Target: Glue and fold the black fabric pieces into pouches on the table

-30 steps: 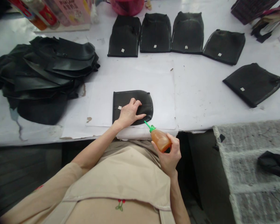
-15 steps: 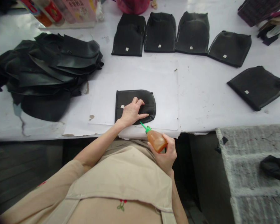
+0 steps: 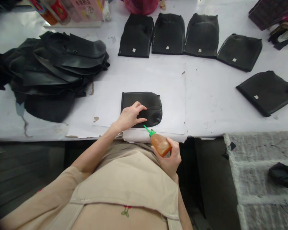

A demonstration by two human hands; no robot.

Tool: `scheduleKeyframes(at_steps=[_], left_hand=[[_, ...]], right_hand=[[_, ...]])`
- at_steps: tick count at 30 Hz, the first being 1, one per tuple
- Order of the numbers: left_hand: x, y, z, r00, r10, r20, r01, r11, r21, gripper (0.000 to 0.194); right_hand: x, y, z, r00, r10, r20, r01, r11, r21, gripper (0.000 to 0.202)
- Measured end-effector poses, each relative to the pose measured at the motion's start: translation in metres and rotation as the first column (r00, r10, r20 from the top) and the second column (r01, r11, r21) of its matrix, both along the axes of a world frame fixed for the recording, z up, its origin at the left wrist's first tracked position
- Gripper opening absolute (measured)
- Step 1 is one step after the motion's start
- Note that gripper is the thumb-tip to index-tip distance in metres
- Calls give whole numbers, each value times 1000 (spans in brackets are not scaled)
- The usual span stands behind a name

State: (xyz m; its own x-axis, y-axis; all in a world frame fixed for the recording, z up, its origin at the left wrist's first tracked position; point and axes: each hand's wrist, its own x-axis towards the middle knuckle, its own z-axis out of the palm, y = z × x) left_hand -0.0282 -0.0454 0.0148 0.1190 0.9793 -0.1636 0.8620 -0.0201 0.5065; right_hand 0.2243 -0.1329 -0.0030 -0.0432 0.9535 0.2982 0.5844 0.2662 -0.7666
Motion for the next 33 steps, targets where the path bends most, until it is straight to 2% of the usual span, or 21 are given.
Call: scheduleKeyframes(at_steps=[3,7,9,12,16,21,23,25,28,33], left_hand=[[-10,-4,2,997,-14,-78,14,1000,-6,40],[-15,-4,-4,995,-21,-96,19,1000,-15,42],[-16,-3,-7,997,-14,-73,13,1000,-4,42],[-20,-5,-10,999,11,48,-12,1000,22,31],[-29,-15,-12,975,138,174,-155,984,90,12],[-45,-37,-14,914,399,75,-406,898,171,11],[-50,-44,-15,875,484,32,-483,864,144,15],[-54,-49,-16,855,518,5,-518,853,69,16],[-58,-52,-17,856,516,-17,-517,856,-25,15],[-60,-50,-17,855,518,-18,-518,854,-56,14]], right_hand=[[-2,0,0,1000,24,-2,-24,1000,-5,63],[-7,1,-1,998,55,-2,-55,998,-13,64],[-11,2,-1,997,74,3,-74,997,-6,64],[-15,4,-1,995,100,4,-100,995,10,64],[-20,6,0,992,125,7,-125,992,14,64],[-27,10,4,988,154,28,-154,988,16,65],[-30,11,6,985,170,28,-170,985,20,65],[-33,13,6,981,192,27,-193,981,33,65],[-38,15,6,974,224,37,-226,973,45,65],[-47,17,6,961,275,33,-275,961,17,66]])
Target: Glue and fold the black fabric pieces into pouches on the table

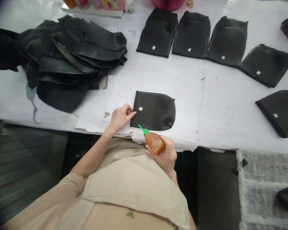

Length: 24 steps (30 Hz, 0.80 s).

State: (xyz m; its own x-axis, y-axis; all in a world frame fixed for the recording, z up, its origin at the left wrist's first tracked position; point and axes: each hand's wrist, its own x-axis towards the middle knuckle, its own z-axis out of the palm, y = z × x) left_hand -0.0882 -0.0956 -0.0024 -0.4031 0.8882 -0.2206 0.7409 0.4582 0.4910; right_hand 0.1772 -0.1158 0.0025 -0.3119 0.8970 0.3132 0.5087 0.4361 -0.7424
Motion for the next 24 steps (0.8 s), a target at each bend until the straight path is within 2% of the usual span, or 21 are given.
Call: scheduleKeyframes(at_steps=[9,16,19,21,22,24], left_hand=[[0,2,2,1000,7,24,-6,999,-41,15],[0,2,2,1000,13,13,-12,999,-44,15],[0,2,0,1000,18,15,-17,999,-42,16],[-1,2,-3,999,24,22,-24,999,-39,16],[-2,2,-4,999,30,27,-29,999,-40,16],[-4,3,-6,998,45,39,-43,998,-43,17]], right_hand=[[-13,1,-2,995,103,8,-103,995,-14,66],[-21,4,-1,994,108,16,-107,994,-34,61],[-21,5,1,996,84,-24,-87,985,-150,59],[-18,6,5,996,18,-92,-49,938,-344,58],[-17,6,6,990,-29,-138,-38,887,-460,58],[-12,8,8,961,-130,-244,-68,746,-663,58]])
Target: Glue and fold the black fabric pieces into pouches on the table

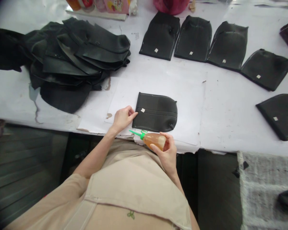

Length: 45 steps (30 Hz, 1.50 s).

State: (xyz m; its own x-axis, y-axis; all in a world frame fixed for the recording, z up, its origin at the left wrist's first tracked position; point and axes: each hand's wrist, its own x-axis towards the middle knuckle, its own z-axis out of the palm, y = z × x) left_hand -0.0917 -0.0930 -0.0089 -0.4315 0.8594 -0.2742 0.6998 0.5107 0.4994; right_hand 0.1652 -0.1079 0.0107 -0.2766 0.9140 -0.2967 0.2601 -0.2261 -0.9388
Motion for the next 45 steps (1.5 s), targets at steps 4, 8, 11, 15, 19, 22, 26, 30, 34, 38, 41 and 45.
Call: scheduleKeyframes(at_steps=[4,8,11,15,19,22,26,30,34,38,41,45], left_hand=[[-3,-2,1,998,31,55,-32,999,18,20],[1,-4,7,959,43,280,-82,988,129,26],[6,2,1,800,106,591,-267,944,193,36],[13,19,-2,414,302,858,-528,848,-44,49],[18,31,8,275,347,897,-373,898,-233,49],[25,37,14,184,313,932,-278,926,-256,40],[44,46,19,147,270,952,-317,924,-213,40],[71,82,36,115,190,975,-263,952,-155,50],[112,149,65,37,97,995,-258,963,-85,41],[169,230,90,-76,54,996,-347,935,-77,28],[219,291,96,-190,32,981,-332,938,-95,25],[284,368,95,-268,-6,963,-317,945,-83,26]], right_hand=[[19,7,0,951,-140,-275,69,965,-252,57],[51,30,-2,784,-439,-439,317,891,-325,55],[79,58,-3,633,-534,-560,437,844,-312,49],[120,93,-4,528,-583,-617,559,786,-264,48],[149,111,-18,460,-649,-607,628,720,-294,53],[160,121,-34,380,-680,-627,645,681,-348,52],[168,134,-51,286,-709,-644,689,620,-376,54],[174,140,-57,235,-686,-689,693,615,-376,58],[174,137,-60,226,-643,-731,660,653,-370,57],[172,134,-65,170,-649,-741,693,614,-378,58],[170,133,-67,105,-671,-734,686,583,-435,59],[168,131,-69,81,-674,-734,685,573,-450,55]])
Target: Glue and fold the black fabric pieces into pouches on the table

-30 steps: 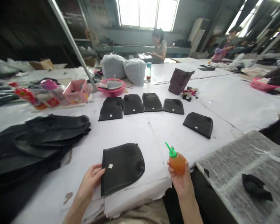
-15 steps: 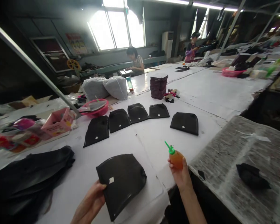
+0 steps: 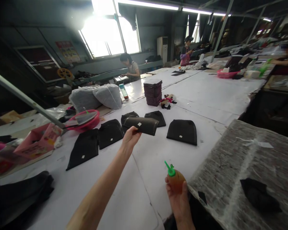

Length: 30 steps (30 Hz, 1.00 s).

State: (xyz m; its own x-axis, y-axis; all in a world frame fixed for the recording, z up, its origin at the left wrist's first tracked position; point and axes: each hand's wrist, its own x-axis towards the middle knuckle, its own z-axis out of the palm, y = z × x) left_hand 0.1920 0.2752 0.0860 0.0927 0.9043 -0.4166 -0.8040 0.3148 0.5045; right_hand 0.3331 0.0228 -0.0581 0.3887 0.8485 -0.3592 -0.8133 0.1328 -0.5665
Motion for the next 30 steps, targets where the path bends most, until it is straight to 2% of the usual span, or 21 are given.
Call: scheduleKeyframes(at_steps=[4,7,9,13,16,19,22,26,30], left_hand=[[49,58,-7,998,39,42,-40,999,26,25],[76,77,-25,995,73,73,-75,997,22,26],[89,76,-45,993,91,77,-90,996,-17,30],[109,60,-88,988,133,74,-124,985,-119,46],[118,48,-109,987,144,69,-130,976,-174,53],[122,43,-116,991,125,46,-112,969,-218,50],[120,42,-115,997,74,2,-71,963,-260,41],[111,37,-111,995,-76,-69,50,944,-327,28],[98,23,-109,955,-268,-127,204,905,-373,20]], right_hand=[[1,-4,-4,1000,7,-1,-7,1000,-2,53],[3,-7,-10,999,37,-32,-37,999,6,54],[5,-9,-14,996,61,-64,-61,998,14,55],[7,-11,-16,991,92,-99,-92,996,10,54],[7,-11,-12,991,94,-98,-93,996,6,55],[6,-9,-8,992,86,-93,-85,996,15,58],[4,-7,-5,994,75,-86,-75,997,5,58],[2,-5,-1,997,63,-36,-63,998,-8,55],[-2,-2,1,999,31,31,-30,999,-37,52]])
